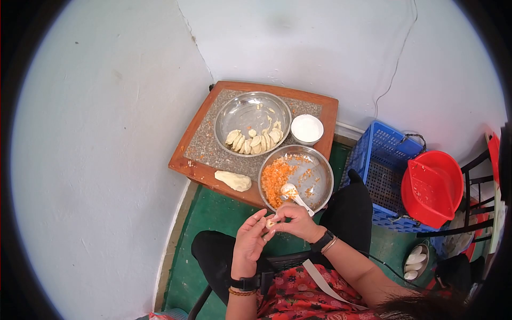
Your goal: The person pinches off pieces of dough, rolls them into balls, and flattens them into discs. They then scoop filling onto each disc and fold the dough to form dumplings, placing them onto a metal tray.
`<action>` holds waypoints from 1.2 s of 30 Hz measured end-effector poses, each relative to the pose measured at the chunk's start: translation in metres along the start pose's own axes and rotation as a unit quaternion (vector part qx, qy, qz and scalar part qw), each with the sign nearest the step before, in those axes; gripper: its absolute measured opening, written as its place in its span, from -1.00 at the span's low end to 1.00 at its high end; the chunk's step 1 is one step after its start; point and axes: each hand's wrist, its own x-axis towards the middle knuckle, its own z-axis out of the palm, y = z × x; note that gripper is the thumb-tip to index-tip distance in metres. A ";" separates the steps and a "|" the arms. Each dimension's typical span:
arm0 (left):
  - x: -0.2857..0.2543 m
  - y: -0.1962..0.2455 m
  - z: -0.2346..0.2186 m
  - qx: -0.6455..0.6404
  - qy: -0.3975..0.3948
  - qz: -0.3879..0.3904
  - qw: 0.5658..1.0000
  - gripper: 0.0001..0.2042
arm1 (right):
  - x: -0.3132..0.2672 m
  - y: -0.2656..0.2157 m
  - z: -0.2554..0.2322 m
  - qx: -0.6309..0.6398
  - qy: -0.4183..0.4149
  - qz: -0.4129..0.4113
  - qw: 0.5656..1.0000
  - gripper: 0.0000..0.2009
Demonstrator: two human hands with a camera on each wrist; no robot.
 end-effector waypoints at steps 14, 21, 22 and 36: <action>0.008 -0.018 -0.003 -0.091 -0.062 0.031 0.993 -0.69 | -0.003 0.004 0.006 0.015 0.070 0.013 0.997 -0.86; 0.007 -0.011 -0.006 -0.075 -0.072 0.026 0.994 -0.67 | 0.001 -0.011 0.003 0.060 0.035 0.045 0.997 -0.76; 0.007 -0.011 -0.007 -0.078 -0.089 0.019 0.993 -0.67 | 0.003 -0.012 0.002 0.057 0.028 0.034 0.997 -0.76; 0.010 -0.014 -0.019 -0.049 -0.094 -0.012 0.994 -0.63 | 0.001 -0.002 0.002 -0.001 0.004 -0.016 1.000 -0.84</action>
